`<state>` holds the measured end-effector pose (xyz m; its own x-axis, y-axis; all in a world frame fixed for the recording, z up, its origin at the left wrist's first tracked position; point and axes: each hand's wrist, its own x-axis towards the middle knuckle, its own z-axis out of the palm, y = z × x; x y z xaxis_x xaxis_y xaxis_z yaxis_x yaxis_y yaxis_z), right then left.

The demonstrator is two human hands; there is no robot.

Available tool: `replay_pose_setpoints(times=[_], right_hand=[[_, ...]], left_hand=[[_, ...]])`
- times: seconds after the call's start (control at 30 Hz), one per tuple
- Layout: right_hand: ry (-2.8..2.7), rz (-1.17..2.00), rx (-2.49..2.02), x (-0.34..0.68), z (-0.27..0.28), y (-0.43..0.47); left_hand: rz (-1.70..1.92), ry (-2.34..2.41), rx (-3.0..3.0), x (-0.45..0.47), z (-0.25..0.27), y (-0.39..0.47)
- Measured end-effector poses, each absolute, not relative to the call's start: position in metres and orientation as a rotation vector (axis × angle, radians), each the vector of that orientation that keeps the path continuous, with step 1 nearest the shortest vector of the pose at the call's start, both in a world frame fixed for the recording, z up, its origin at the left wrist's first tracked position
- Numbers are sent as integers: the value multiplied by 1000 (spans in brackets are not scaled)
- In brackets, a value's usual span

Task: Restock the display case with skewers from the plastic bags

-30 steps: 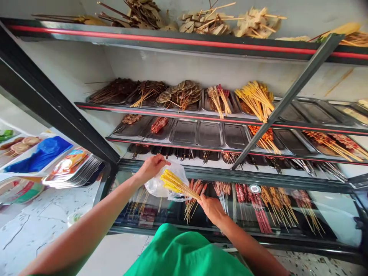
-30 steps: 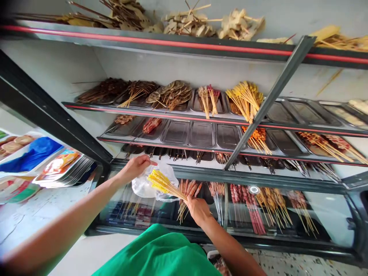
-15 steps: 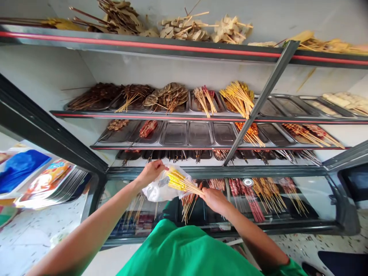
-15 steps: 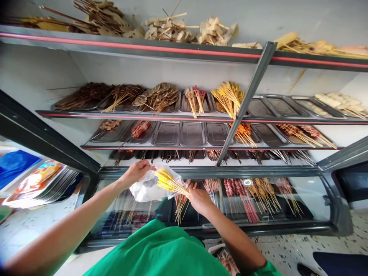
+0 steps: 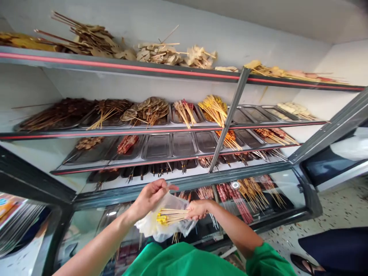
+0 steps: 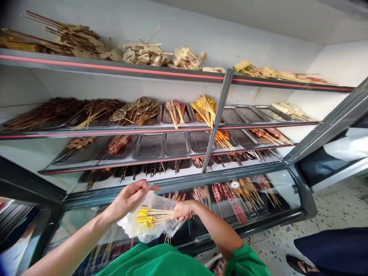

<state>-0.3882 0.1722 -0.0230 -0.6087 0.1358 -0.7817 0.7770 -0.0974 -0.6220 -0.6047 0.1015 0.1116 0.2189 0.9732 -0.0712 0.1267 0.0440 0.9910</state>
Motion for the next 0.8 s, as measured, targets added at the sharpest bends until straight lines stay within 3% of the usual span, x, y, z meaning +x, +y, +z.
replay_pose_setpoints(times=[0.13, 0.3, 0.5, 0.67, 0.8], right_hand=[[1694, -1818, 1016, -383, -36, 174], [1779, -1562, 1073, -373, -37, 175], [1710, -1704, 1039, -335, 32, 191], [1728, -1522, 1254, -311, 90, 207], [2000, -1196, 1240, -316, 125, 221]], left_hand=[[949, 1121, 1335, -617, 135, 88], [975, 1346, 1373, -637, 151, 80], [1225, 1148, 749, -638, 181, 72], [1183, 1128, 670, -624, 199, 62], [1133, 1155, 714, -618, 191, 59]])
